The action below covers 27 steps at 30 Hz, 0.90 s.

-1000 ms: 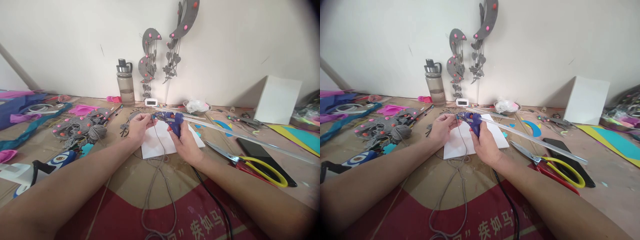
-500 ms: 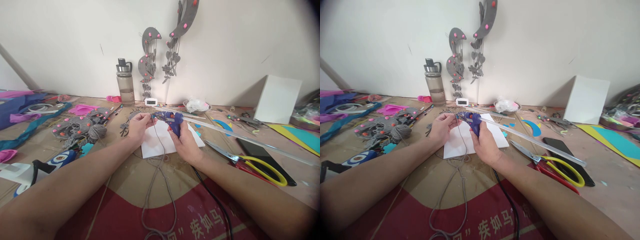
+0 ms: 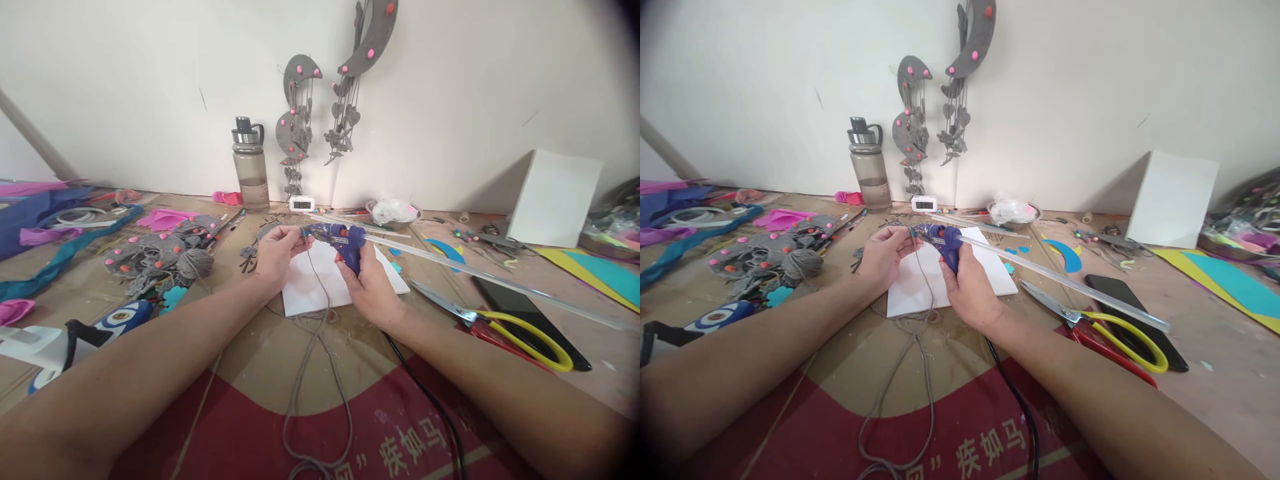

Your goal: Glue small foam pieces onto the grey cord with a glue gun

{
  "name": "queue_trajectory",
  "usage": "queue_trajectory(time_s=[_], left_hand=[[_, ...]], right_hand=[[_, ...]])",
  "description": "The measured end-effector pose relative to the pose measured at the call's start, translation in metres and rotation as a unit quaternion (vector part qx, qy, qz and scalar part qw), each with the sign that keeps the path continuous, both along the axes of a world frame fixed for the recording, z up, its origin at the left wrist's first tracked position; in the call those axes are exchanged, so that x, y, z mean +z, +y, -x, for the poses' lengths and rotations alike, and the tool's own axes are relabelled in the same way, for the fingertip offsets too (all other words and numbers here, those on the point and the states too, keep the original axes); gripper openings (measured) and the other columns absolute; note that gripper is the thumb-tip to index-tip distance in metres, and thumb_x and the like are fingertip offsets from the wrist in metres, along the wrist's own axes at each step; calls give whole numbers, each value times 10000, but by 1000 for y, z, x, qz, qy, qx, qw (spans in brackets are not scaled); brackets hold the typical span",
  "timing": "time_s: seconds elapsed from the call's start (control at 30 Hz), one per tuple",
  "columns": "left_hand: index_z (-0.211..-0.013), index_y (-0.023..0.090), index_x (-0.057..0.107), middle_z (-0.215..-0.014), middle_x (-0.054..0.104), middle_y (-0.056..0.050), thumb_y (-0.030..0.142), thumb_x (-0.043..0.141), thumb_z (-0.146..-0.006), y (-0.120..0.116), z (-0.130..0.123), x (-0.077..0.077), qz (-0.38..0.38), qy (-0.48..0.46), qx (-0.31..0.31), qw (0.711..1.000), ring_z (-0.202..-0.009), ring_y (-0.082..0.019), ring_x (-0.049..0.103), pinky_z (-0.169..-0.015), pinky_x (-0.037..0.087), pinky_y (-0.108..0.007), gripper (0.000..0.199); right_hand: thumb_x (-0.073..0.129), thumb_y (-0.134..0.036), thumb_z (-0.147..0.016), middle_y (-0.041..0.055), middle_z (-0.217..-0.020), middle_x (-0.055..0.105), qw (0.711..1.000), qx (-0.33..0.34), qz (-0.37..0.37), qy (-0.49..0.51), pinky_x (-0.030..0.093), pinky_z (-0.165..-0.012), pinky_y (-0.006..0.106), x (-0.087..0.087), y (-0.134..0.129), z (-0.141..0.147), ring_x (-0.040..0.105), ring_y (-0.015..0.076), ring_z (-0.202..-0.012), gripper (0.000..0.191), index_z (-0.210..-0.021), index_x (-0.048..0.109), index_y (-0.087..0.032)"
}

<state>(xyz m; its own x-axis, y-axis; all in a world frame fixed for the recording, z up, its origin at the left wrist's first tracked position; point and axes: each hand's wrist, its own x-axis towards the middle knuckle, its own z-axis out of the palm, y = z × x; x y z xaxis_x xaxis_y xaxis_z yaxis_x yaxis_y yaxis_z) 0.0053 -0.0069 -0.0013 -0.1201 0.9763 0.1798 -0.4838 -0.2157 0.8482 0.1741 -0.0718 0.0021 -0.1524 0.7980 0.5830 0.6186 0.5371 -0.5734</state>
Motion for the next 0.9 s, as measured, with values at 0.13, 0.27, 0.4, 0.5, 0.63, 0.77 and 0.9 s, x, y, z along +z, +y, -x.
queue_trajectory(time_s=[0.13,0.27,0.4,0.5,0.63,0.77,0.9], left_hand=[[-725,138,578,-659,645,-17,238,761,-648,0,0,1,10,-8,0,1000,-656,-165,681,-750,558,-357,222],[-720,138,573,-658,639,-17,245,763,-654,0,0,0,7,-8,-3,1000,-651,-159,677,-760,554,-360,228],[-725,140,574,-665,643,-18,263,766,-652,1,0,0,5,-5,-4,1000,-643,-147,668,-759,553,-356,240],[-720,140,572,-662,646,-20,255,764,-645,2,0,-1,8,-10,-2,1000,-634,-147,664,-747,555,-352,236],[-716,140,570,-654,645,-22,235,758,-638,1,0,0,12,-16,-2,1000,-649,-160,674,-736,554,-345,224],[-719,139,572,-666,645,-24,244,763,-645,0,0,1,10,-9,-8,1000,-655,-157,674,-751,553,-354,230],[-723,140,570,-677,648,-27,260,770,-655,0,0,1,7,-7,-8,1000,-652,-155,673,-763,551,-363,243]], right_hand=[[457,-318,-906,143,-1095,587,1000,2,-1,9,458,-909,475,0,0,0,544,286,-1098,293,-1172,416,-201],[457,-325,-904,133,-1068,595,1000,0,0,7,464,-890,473,-1,1,0,563,279,-1039,311,-1188,408,-206],[455,-326,-906,127,-1035,604,1000,-1,-1,0,464,-875,470,-2,1,0,575,271,-981,351,-1227,388,-201],[453,-322,-907,126,-1030,605,1000,5,5,-1,458,-883,464,-2,0,-1,572,267,-982,343,-1220,389,-197],[452,-322,-909,136,-1056,601,1000,9,3,13,453,-893,457,-1,0,-1,561,268,-1023,328,-1204,396,-192],[453,-326,-907,141,-1064,605,1000,3,5,5,458,-869,458,-2,0,-1,566,272,-1000,375,-1245,376,-183],[447,-339,-912,130,-1029,610,1000,5,4,4,461,-860,455,-2,1,-1,575,265,-958,365,-1239,385,-188]])
